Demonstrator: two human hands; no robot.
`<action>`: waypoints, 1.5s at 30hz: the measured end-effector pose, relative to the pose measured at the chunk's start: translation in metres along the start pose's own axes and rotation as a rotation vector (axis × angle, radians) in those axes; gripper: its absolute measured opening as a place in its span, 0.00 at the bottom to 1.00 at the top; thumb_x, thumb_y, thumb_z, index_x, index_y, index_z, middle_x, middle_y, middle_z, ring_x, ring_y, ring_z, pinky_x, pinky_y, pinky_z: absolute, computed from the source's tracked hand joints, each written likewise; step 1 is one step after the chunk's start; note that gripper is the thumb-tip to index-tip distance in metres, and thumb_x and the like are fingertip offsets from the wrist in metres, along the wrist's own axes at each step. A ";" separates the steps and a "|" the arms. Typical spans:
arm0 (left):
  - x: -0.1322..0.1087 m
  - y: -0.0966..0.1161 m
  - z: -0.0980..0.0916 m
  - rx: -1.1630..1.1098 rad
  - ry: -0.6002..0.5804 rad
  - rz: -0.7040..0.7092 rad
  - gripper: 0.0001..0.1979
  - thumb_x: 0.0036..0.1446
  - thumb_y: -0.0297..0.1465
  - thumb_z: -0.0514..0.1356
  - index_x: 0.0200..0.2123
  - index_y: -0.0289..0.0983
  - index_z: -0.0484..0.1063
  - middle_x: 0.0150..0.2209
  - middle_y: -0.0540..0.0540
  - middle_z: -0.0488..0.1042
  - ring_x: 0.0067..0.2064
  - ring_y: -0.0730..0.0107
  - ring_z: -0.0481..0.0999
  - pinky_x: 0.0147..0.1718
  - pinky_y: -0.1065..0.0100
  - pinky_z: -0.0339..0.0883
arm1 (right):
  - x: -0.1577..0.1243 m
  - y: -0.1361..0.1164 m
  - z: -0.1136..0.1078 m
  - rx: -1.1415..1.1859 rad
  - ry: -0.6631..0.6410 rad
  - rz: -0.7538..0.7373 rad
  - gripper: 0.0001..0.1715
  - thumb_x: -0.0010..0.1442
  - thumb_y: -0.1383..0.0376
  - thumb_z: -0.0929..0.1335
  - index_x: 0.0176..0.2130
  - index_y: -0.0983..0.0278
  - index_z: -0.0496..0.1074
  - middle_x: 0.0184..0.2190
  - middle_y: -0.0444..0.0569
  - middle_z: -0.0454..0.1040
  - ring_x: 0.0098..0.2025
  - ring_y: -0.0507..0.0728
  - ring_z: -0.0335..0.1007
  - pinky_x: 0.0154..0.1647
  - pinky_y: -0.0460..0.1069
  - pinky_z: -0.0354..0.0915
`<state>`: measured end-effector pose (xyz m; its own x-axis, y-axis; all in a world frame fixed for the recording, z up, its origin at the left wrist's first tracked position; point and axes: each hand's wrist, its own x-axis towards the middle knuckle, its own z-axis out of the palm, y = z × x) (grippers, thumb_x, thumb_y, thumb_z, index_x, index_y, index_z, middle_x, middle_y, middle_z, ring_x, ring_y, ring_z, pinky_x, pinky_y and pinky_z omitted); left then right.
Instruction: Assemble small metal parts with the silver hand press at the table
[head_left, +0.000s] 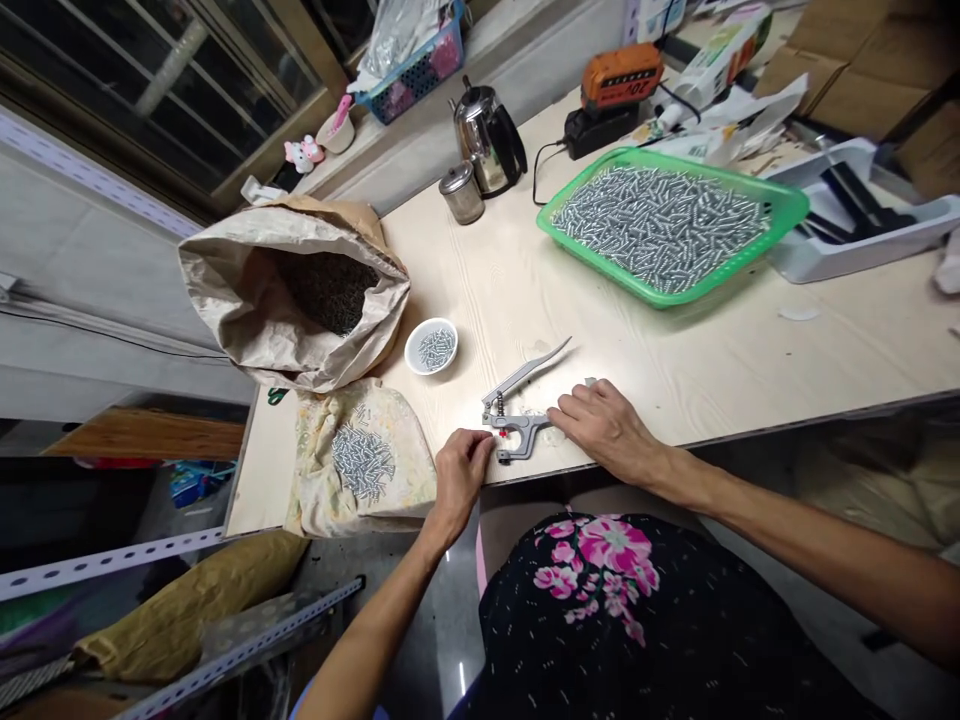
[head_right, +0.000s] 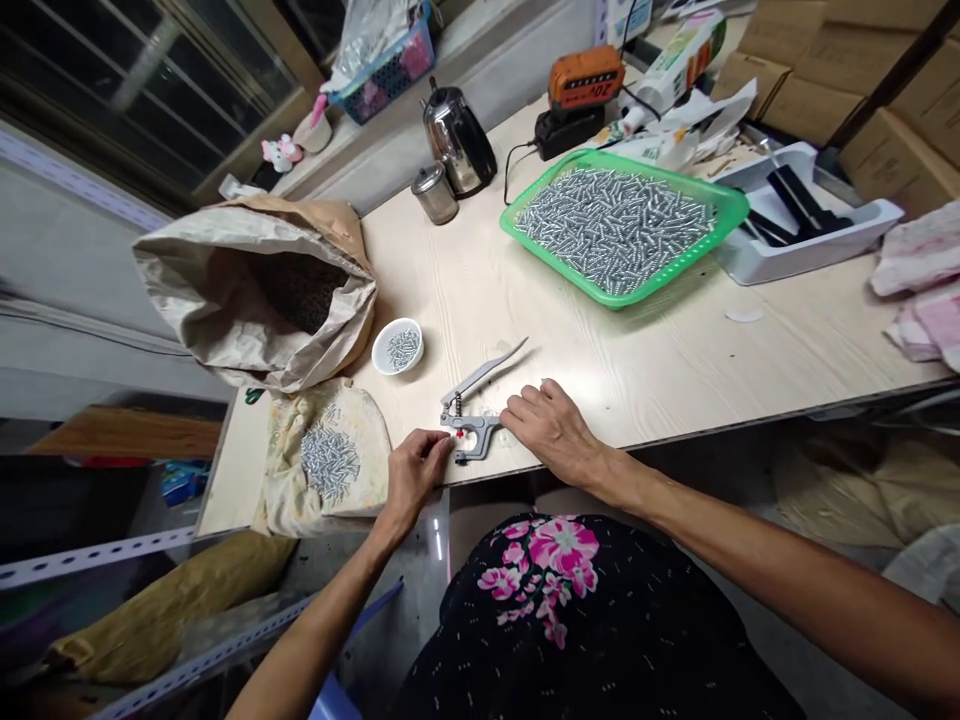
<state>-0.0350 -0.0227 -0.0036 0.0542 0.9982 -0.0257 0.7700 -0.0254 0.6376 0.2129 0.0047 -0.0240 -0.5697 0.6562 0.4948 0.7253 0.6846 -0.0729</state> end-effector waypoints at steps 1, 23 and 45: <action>-0.001 -0.003 0.001 0.063 0.002 0.062 0.08 0.62 0.31 0.59 0.36 0.36 0.77 0.34 0.45 0.77 0.37 0.66 0.76 0.39 0.67 0.68 | 0.000 0.000 0.000 0.000 -0.001 0.004 0.15 0.66 0.74 0.61 0.29 0.63 0.68 0.27 0.47 0.67 0.35 0.58 0.54 0.37 0.53 0.47; 0.000 0.011 -0.003 -0.435 0.010 -0.351 0.15 0.53 0.39 0.65 0.37 0.32 0.79 0.25 0.49 0.75 0.28 0.71 0.73 0.33 0.69 0.68 | -0.001 0.000 -0.005 -0.014 0.016 -0.015 0.15 0.67 0.74 0.61 0.31 0.62 0.71 0.27 0.47 0.68 0.35 0.57 0.54 0.38 0.53 0.47; 0.009 0.009 -0.003 -0.191 -0.143 -0.250 0.15 0.52 0.42 0.64 0.32 0.34 0.79 0.29 0.46 0.79 0.31 0.68 0.74 0.32 0.70 0.65 | 0.000 0.001 -0.002 -0.038 -0.038 -0.003 0.16 0.67 0.74 0.60 0.31 0.62 0.70 0.28 0.46 0.68 0.35 0.57 0.55 0.38 0.53 0.47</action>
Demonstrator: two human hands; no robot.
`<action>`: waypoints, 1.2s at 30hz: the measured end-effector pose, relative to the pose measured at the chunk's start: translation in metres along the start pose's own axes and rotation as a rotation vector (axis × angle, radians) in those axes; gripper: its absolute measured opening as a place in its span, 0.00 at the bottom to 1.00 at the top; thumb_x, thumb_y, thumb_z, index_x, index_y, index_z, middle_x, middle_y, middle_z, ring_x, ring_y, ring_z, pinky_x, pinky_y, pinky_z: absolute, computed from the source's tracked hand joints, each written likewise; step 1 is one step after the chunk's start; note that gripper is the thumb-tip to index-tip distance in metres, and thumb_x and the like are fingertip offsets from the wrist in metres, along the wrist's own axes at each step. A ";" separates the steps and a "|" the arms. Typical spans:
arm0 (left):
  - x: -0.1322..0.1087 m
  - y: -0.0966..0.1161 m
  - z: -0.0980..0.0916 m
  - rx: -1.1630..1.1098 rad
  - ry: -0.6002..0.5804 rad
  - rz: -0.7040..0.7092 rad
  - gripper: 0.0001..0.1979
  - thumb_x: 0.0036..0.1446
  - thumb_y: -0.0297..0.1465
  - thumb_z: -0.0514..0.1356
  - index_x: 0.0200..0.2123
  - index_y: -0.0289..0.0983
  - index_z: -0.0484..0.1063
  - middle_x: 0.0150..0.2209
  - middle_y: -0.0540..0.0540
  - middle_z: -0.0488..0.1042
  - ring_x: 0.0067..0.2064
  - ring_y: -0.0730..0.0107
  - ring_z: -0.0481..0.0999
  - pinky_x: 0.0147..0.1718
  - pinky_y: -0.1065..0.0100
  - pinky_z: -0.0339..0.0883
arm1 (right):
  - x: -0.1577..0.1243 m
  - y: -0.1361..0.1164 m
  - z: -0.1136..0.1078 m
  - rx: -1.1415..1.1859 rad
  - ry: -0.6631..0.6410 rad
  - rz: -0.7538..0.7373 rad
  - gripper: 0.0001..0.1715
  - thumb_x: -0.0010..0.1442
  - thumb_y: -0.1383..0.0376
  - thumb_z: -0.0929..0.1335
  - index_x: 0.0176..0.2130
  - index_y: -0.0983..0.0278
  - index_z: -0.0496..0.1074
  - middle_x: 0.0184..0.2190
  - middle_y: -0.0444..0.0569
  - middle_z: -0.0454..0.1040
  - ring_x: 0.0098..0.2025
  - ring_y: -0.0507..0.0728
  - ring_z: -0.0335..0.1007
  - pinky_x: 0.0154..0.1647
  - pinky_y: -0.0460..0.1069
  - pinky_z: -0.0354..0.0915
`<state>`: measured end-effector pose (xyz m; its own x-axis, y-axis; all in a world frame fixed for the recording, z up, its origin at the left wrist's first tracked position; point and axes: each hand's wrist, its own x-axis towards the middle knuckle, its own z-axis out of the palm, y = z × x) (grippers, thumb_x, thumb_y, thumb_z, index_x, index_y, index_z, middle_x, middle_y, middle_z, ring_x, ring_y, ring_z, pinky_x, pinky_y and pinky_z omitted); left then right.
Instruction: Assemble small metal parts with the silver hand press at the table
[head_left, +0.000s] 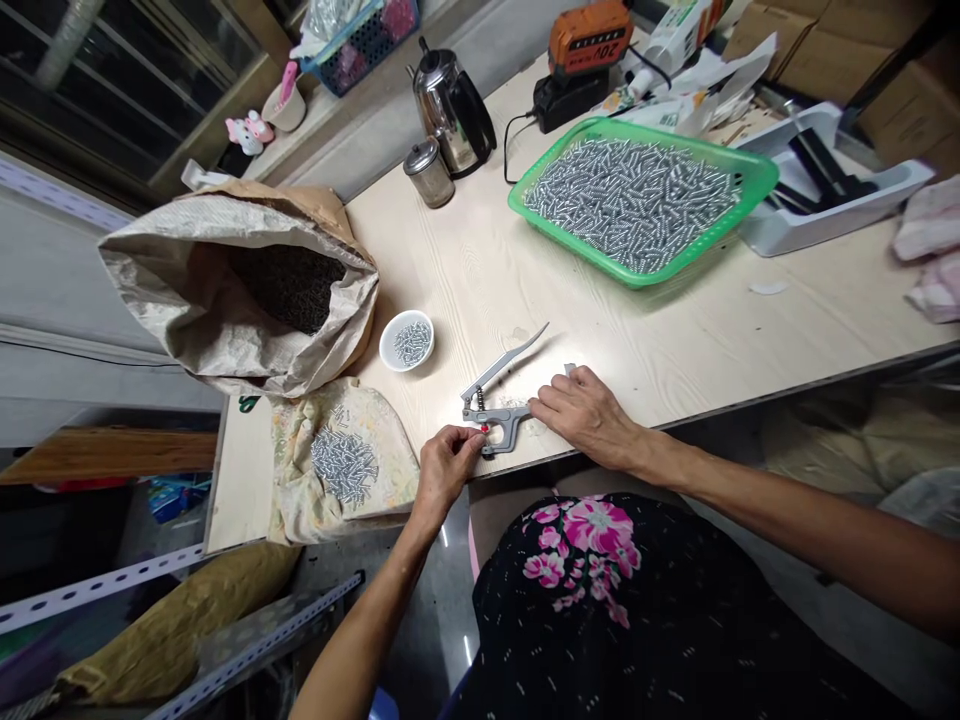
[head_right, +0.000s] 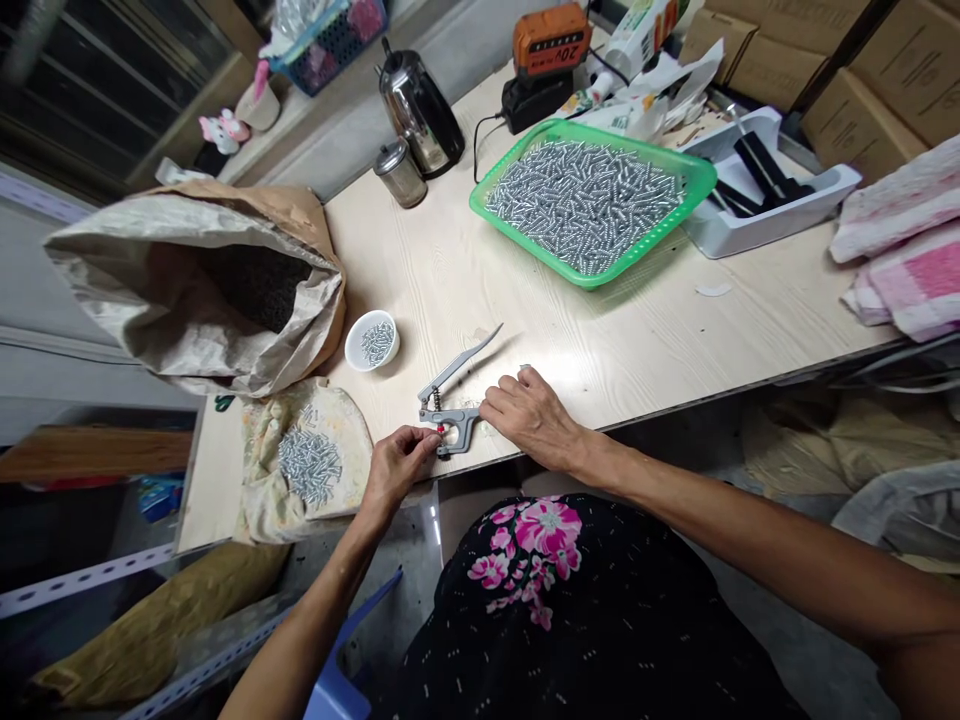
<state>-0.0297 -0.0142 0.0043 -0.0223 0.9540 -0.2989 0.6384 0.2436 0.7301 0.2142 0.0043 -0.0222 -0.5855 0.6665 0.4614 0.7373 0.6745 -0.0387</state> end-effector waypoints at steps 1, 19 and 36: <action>0.002 0.001 -0.001 0.017 -0.015 0.009 0.15 0.51 0.42 0.64 0.31 0.34 0.79 0.29 0.46 0.79 0.31 0.68 0.74 0.32 0.70 0.64 | 0.000 0.000 0.000 -0.004 0.005 -0.002 0.15 0.67 0.74 0.60 0.31 0.62 0.70 0.28 0.46 0.68 0.35 0.57 0.55 0.38 0.53 0.47; -0.003 0.009 0.002 -0.219 -0.177 -0.255 0.28 0.36 0.53 0.70 0.26 0.32 0.74 0.17 0.54 0.65 0.19 0.81 0.57 0.19 0.75 0.48 | 0.001 0.000 0.002 0.040 -0.007 -0.023 0.14 0.68 0.73 0.60 0.32 0.62 0.69 0.28 0.45 0.69 0.34 0.56 0.55 0.37 0.52 0.47; -0.008 0.012 0.003 -0.233 -0.251 -0.359 0.25 0.39 0.51 0.69 0.27 0.33 0.73 0.12 0.56 0.63 0.13 0.81 0.56 0.15 0.74 0.41 | -0.001 0.006 0.003 0.097 -0.088 0.003 0.14 0.68 0.70 0.61 0.33 0.62 0.71 0.29 0.46 0.70 0.35 0.56 0.56 0.39 0.53 0.47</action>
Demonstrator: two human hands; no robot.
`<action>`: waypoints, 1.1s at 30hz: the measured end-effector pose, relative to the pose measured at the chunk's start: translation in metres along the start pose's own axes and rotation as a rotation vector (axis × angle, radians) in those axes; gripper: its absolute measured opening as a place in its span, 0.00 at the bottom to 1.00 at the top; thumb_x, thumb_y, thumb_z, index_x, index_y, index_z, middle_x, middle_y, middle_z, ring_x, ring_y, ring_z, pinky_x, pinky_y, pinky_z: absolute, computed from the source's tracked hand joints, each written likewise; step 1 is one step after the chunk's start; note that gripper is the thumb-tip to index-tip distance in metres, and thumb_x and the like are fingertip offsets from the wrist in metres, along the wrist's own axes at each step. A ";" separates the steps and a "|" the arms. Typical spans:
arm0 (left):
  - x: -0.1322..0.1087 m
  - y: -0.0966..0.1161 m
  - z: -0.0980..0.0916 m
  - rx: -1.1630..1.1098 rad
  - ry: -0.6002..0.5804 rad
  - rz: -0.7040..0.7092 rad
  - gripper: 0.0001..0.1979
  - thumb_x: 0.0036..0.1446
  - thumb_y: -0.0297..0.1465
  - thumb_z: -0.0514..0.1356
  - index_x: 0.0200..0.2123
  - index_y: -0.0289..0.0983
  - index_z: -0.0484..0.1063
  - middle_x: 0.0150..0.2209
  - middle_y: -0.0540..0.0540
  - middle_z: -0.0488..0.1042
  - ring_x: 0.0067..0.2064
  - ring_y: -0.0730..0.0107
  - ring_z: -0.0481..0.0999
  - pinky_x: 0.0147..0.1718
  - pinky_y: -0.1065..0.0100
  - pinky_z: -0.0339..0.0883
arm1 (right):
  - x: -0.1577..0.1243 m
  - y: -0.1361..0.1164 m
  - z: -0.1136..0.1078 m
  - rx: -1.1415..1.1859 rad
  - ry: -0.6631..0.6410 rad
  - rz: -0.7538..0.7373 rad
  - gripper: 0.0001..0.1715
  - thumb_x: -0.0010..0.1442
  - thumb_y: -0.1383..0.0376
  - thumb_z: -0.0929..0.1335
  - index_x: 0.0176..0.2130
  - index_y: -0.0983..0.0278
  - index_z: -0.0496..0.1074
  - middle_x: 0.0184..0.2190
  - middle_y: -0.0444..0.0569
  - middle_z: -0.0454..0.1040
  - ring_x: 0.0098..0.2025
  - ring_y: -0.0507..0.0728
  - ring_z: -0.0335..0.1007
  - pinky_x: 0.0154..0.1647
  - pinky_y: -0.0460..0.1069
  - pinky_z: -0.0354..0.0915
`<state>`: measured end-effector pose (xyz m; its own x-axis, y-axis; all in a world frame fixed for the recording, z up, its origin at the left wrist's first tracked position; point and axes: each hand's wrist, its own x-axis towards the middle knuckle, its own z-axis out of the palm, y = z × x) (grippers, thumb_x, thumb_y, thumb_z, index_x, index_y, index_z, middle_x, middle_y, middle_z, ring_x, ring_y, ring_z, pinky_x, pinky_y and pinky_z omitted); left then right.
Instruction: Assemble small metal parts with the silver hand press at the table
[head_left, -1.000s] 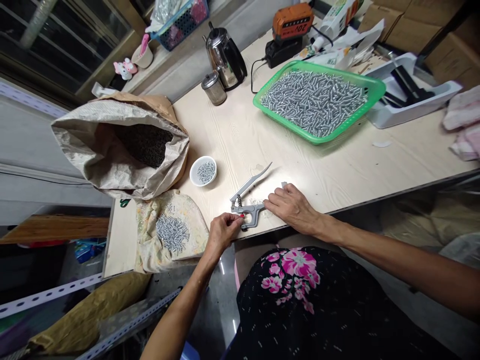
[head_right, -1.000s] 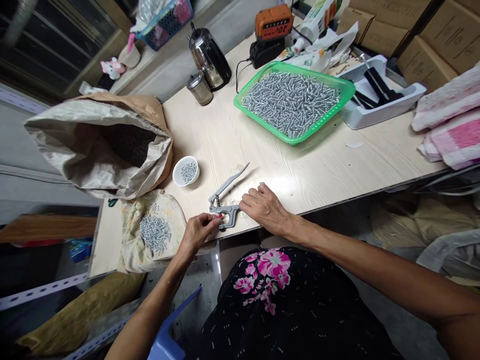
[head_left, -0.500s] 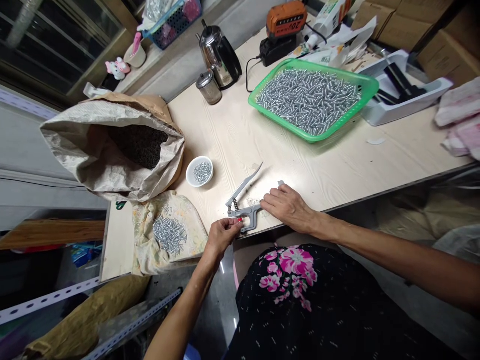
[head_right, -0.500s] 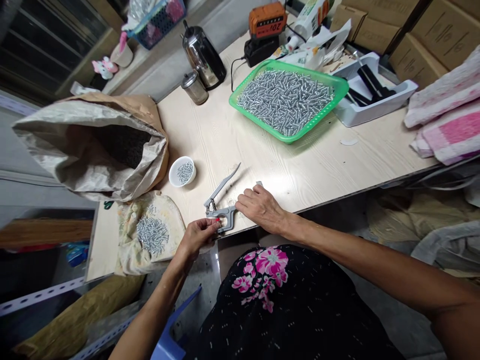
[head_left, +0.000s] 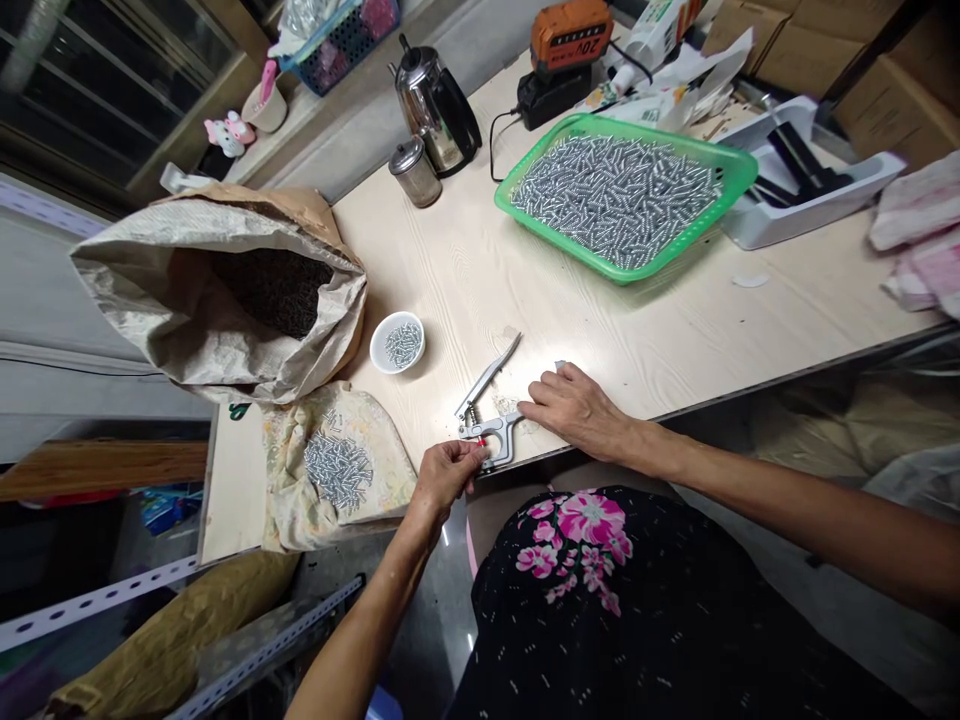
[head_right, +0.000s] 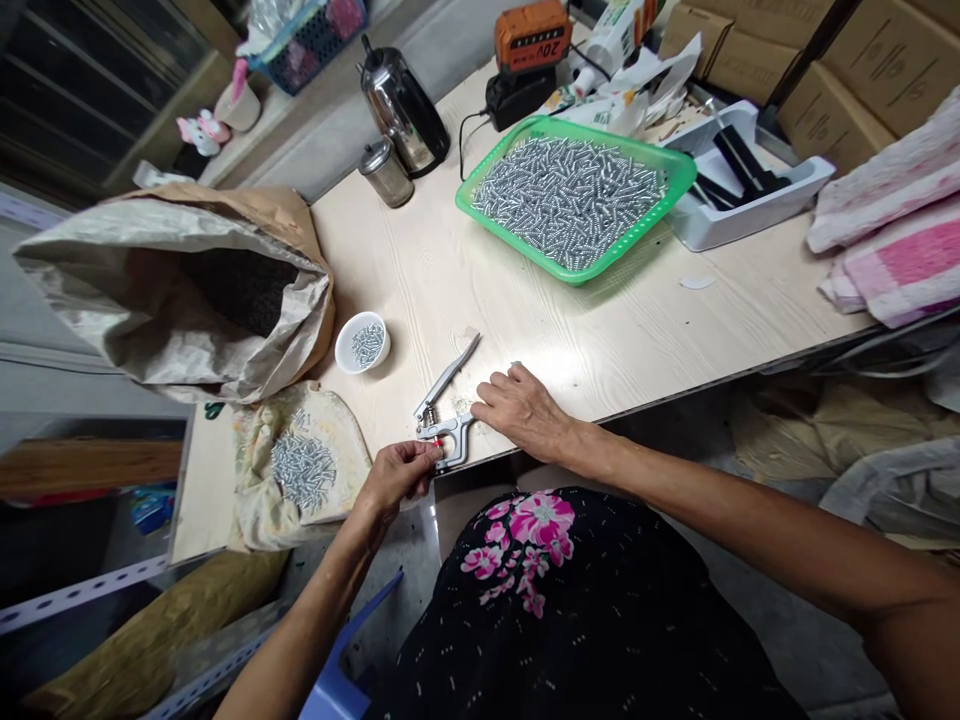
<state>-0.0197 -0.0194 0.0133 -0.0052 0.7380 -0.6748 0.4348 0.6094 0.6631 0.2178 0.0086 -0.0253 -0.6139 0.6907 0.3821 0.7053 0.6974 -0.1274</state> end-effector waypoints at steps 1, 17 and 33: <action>0.000 0.000 0.000 0.006 0.000 -0.005 0.25 0.40 0.50 0.69 0.27 0.34 0.73 0.12 0.56 0.63 0.13 0.81 0.56 0.15 0.74 0.41 | 0.000 0.002 -0.001 0.022 -0.018 0.013 0.13 0.68 0.68 0.62 0.33 0.61 0.72 0.30 0.46 0.70 0.36 0.56 0.57 0.39 0.53 0.48; 0.000 0.001 0.000 0.049 0.000 -0.053 0.26 0.39 0.52 0.68 0.27 0.34 0.71 0.12 0.57 0.62 0.12 0.80 0.57 0.13 0.75 0.43 | 0.043 0.037 -0.011 0.218 -0.334 -0.053 0.51 0.52 0.48 0.74 0.63 0.71 0.57 0.56 0.64 0.66 0.59 0.71 0.56 0.62 0.70 0.47; 0.000 0.013 0.013 0.750 0.342 0.814 0.21 0.58 0.37 0.63 0.52 0.35 0.71 0.54 0.36 0.71 0.56 0.53 0.69 0.54 0.53 0.67 | 0.034 0.023 -0.013 0.162 -0.285 0.026 0.25 0.54 0.52 0.73 0.44 0.66 0.69 0.44 0.55 0.70 0.47 0.63 0.59 0.43 0.54 0.51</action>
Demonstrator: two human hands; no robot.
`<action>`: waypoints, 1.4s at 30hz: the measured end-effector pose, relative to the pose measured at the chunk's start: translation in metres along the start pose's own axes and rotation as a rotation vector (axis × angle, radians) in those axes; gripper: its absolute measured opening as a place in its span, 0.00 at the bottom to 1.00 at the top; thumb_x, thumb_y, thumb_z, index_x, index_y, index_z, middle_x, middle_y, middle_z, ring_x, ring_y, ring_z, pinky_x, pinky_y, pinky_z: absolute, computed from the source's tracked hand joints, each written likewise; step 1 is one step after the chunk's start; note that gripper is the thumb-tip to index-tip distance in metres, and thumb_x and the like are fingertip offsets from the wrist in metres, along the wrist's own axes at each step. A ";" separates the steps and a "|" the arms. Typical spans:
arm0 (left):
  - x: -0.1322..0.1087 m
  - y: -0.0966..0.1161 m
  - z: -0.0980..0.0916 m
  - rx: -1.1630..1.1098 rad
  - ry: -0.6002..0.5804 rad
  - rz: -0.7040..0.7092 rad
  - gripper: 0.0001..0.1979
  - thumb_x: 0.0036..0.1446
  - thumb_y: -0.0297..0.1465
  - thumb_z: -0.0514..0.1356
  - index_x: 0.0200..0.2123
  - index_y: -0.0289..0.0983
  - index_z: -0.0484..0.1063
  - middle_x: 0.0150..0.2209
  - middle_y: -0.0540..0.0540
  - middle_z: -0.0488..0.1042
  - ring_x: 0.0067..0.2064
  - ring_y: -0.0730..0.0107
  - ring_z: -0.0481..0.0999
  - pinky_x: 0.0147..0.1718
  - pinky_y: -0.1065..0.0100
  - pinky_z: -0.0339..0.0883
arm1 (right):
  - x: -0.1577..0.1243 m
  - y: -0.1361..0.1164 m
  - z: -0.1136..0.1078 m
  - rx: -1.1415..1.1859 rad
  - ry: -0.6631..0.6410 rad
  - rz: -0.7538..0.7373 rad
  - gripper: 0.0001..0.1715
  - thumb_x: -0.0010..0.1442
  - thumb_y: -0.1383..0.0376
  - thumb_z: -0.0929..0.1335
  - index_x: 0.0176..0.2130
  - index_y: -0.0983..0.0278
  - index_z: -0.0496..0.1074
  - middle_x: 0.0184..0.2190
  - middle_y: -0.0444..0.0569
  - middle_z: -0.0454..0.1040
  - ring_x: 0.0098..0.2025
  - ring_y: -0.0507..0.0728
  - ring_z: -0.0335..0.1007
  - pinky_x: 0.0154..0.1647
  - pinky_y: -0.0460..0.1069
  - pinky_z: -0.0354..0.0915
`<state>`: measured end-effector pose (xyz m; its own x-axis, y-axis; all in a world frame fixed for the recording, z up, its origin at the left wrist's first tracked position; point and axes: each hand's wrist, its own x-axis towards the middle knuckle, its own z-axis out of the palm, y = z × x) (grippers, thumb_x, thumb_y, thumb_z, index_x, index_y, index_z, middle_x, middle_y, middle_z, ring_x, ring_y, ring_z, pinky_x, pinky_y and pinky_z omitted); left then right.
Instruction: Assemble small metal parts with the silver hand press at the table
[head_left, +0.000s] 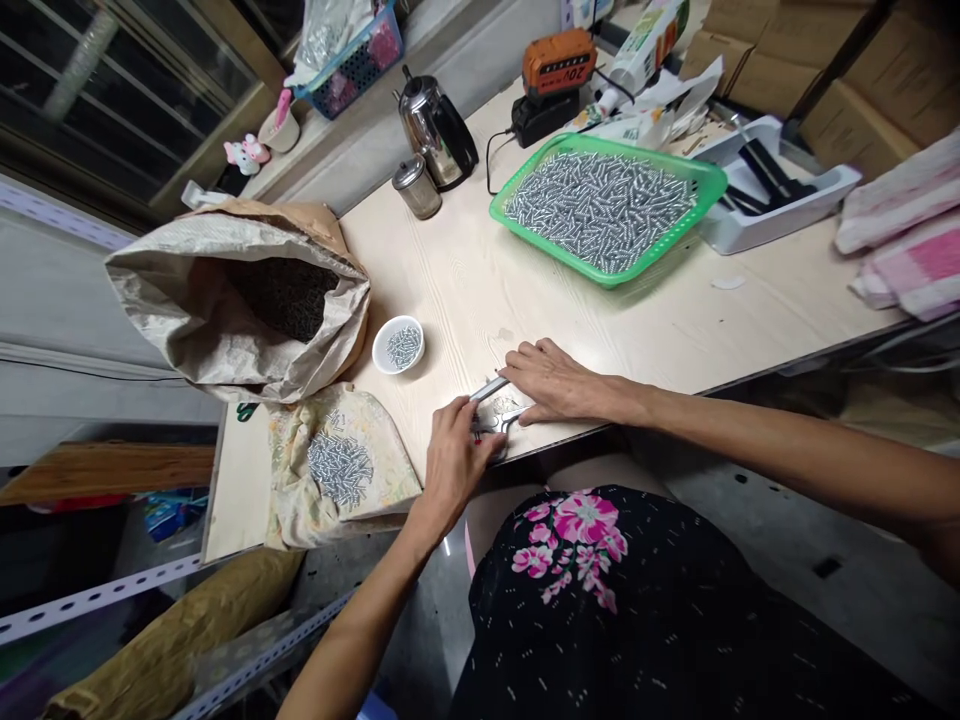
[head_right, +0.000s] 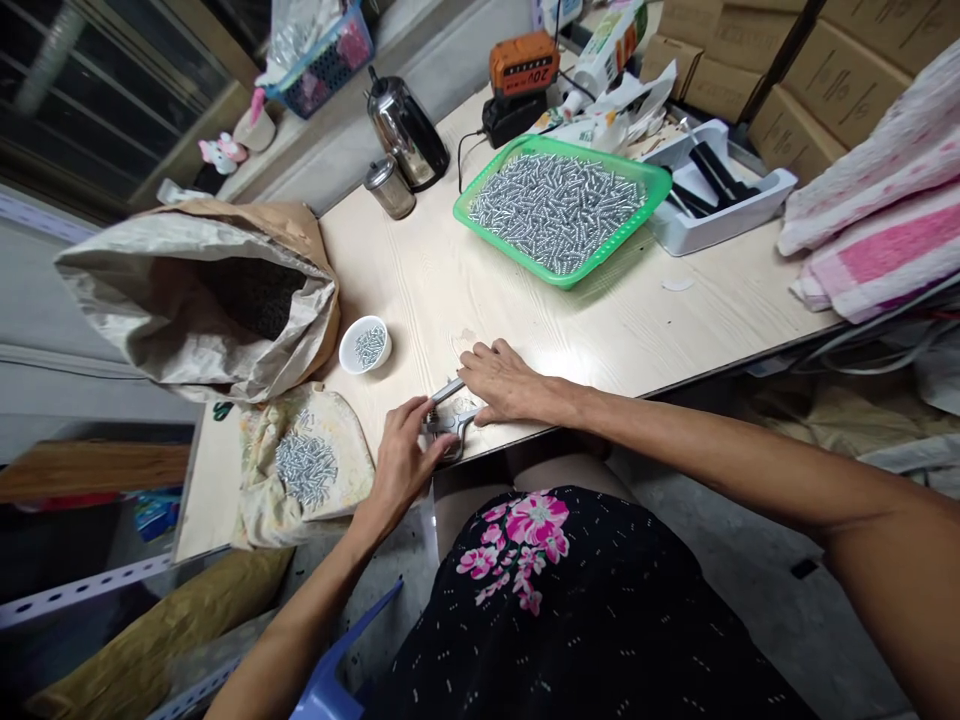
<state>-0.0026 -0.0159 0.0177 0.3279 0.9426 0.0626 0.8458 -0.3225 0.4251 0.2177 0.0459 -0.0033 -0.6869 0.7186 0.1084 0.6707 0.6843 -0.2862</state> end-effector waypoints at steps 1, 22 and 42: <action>0.005 0.001 0.003 0.030 -0.043 0.069 0.24 0.57 0.35 0.64 0.56 0.35 0.67 0.58 0.35 0.68 0.58 0.52 0.66 0.56 0.51 0.65 | 0.000 -0.001 0.000 -0.012 -0.010 0.012 0.26 0.54 0.52 0.73 0.45 0.67 0.69 0.45 0.56 0.70 0.47 0.64 0.59 0.43 0.55 0.52; 0.038 0.014 0.002 0.240 -0.376 0.241 0.11 0.62 0.34 0.59 0.45 0.35 0.70 0.42 0.41 0.72 0.45 0.56 0.68 0.44 0.57 0.68 | -0.018 -0.048 0.005 -0.041 -0.025 0.244 0.04 0.61 0.72 0.67 0.37 0.67 0.73 0.37 0.53 0.73 0.41 0.59 0.65 0.37 0.51 0.57; 0.012 -0.044 -0.040 -0.094 0.141 -0.117 0.16 0.63 0.38 0.58 0.49 0.35 0.74 0.48 0.39 0.74 0.52 0.58 0.73 0.51 0.56 0.68 | -0.029 -0.048 0.014 -0.016 0.163 0.128 0.08 0.62 0.64 0.68 0.42 0.64 0.72 0.42 0.54 0.70 0.47 0.63 0.60 0.48 0.58 0.56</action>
<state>-0.0524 0.0129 0.0363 0.1622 0.9781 0.1306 0.8295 -0.2068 0.5189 0.2019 -0.0093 -0.0059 -0.5425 0.8094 0.2248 0.7550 0.5871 -0.2921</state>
